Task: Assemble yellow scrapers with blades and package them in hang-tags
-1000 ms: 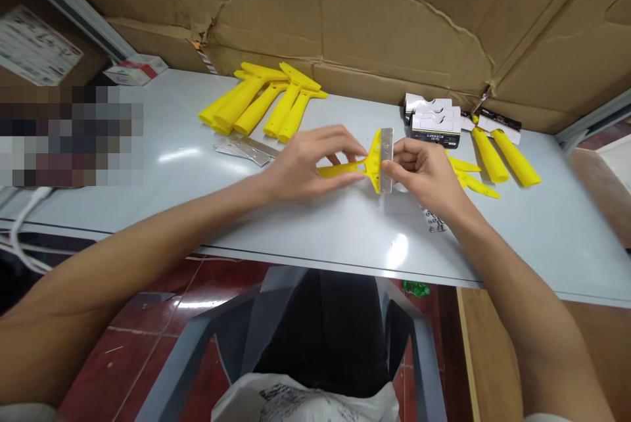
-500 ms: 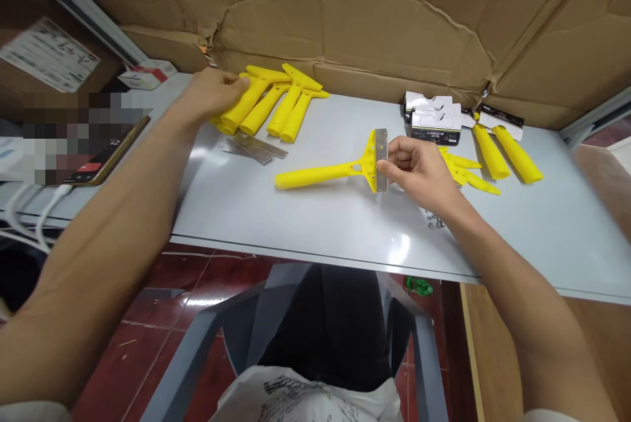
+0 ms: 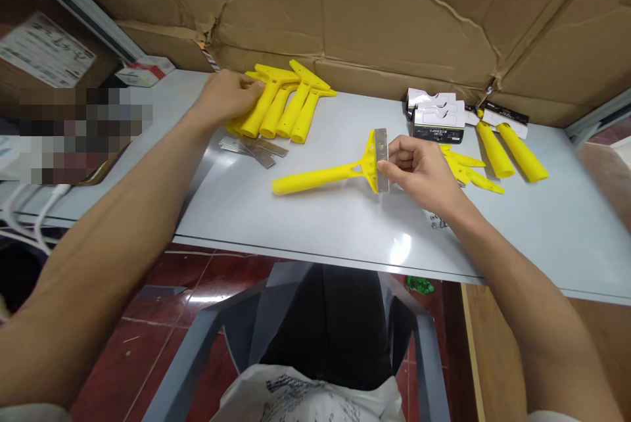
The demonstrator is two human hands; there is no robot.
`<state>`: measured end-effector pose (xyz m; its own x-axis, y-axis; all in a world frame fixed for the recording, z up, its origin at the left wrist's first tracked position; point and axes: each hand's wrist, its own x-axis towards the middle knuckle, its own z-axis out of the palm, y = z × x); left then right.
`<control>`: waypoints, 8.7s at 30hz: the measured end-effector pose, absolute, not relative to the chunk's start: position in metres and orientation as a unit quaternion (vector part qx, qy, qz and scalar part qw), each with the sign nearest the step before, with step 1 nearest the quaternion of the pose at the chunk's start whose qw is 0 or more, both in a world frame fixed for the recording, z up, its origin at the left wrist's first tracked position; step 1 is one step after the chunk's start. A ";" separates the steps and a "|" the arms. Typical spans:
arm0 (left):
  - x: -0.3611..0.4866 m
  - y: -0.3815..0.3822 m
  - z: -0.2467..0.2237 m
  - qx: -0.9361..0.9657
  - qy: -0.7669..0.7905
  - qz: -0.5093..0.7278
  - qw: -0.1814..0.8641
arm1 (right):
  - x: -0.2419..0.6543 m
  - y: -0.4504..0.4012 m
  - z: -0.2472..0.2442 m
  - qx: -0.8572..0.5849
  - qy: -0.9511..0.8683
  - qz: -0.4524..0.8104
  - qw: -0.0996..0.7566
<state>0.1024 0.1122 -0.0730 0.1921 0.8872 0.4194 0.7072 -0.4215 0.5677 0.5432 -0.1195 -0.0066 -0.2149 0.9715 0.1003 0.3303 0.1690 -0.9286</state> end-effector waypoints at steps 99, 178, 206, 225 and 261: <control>0.270 -0.052 0.001 0.869 0.335 0.311 0.188 | 0.533 -0.122 -0.005 -0.502 -0.625 0.437 0.407; 0.275 -0.070 0.004 0.733 0.282 -0.028 0.618 | 0.467 0.030 -0.004 -0.641 -0.630 0.332 0.286; 0.285 -0.077 0.004 0.693 0.364 0.102 0.614 | 0.463 0.015 0.039 -0.617 -0.723 0.236 0.205; 0.284 -0.070 0.001 0.669 0.439 0.148 0.581 | 0.631 -0.064 -0.015 -0.578 -0.802 -0.101 0.113; 0.289 -0.075 0.001 0.657 0.440 0.172 0.588 | 0.554 -0.108 -0.014 -0.427 -0.639 0.394 0.504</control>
